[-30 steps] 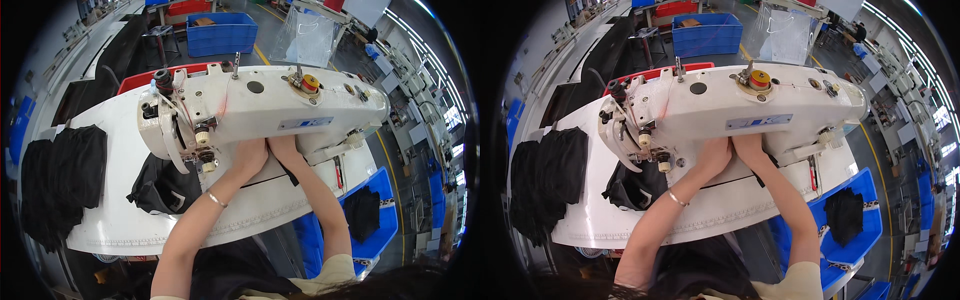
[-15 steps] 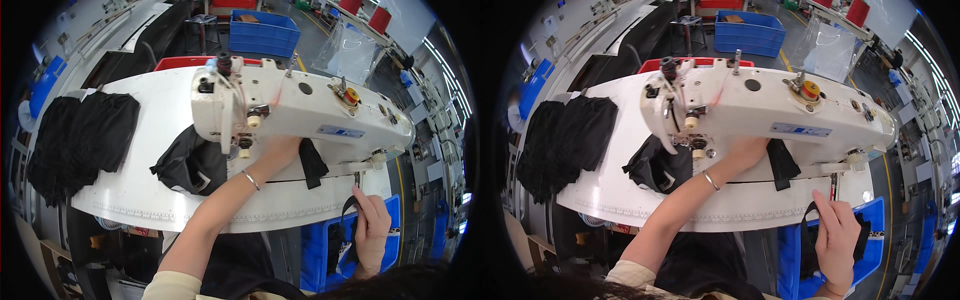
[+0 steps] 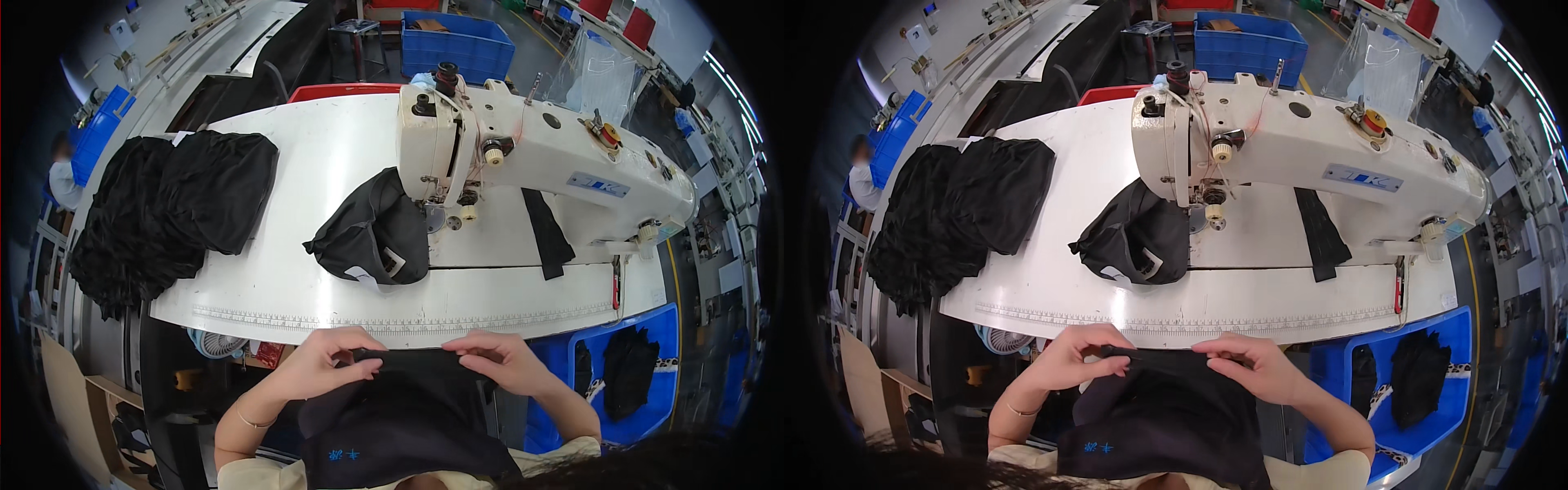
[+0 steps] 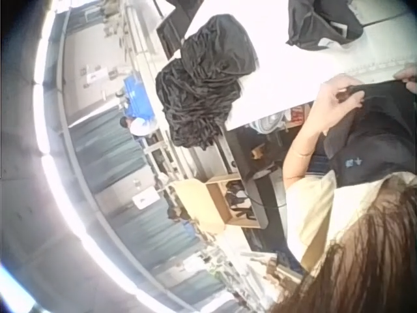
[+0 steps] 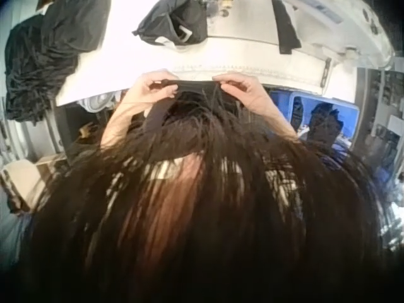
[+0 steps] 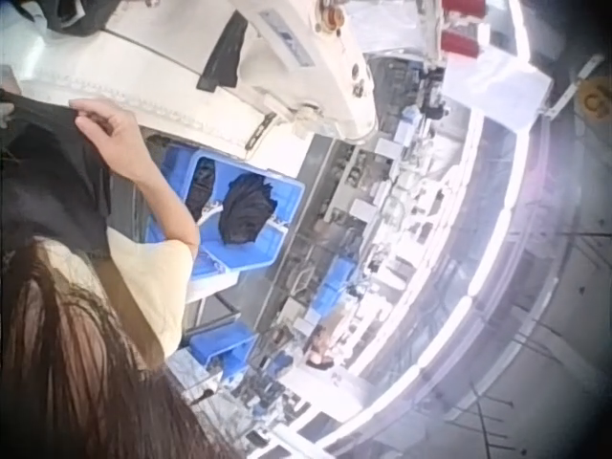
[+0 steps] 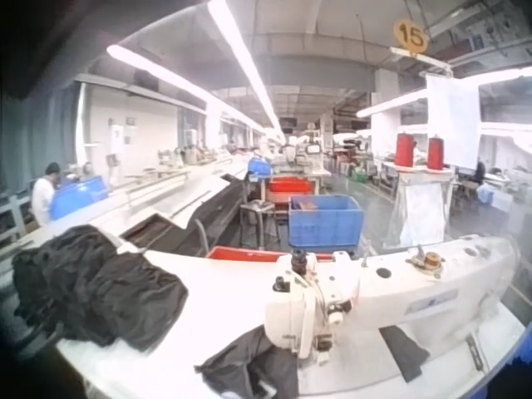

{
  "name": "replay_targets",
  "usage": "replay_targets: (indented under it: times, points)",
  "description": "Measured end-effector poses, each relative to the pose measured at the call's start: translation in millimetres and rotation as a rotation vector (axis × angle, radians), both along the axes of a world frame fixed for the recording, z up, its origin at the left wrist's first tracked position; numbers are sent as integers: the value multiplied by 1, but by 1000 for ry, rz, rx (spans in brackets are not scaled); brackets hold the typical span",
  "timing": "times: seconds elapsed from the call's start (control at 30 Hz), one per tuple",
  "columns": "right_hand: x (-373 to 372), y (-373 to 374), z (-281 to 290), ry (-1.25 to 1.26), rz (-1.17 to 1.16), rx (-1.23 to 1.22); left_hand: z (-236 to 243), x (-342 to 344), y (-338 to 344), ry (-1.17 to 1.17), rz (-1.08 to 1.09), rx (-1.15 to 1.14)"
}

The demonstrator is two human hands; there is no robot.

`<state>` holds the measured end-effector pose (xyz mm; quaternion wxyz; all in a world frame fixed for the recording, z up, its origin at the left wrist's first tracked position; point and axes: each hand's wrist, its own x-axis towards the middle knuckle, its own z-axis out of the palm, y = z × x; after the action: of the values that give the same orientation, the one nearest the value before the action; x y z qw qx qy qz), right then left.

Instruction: Sewing a black fabric component using an industrial sewing machine.

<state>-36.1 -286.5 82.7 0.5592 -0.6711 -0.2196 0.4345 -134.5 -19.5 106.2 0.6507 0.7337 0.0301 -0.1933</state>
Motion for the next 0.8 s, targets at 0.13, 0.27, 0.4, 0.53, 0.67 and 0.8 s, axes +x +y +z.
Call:
replay_targets:
  times: [0.13,0.27,0.4,0.53,0.67,0.8]
  points:
    - [-14,42,-11,-519,71,234,7,-7,-9,-470,196,415]
    - [-21,66,-5,-438,-247,396,-6,2,-16,-627,196,361]
    - [-20,74,-2,-408,-311,480,-11,8,-18,-621,287,124]
    - [-25,78,0,-423,-356,533,-17,9,-23,-546,408,-165]
    - [-32,73,-5,-529,-415,507,-27,7,-24,-592,411,-176]
    - [-44,74,-15,-636,-478,534,-36,2,-42,-642,468,-205]
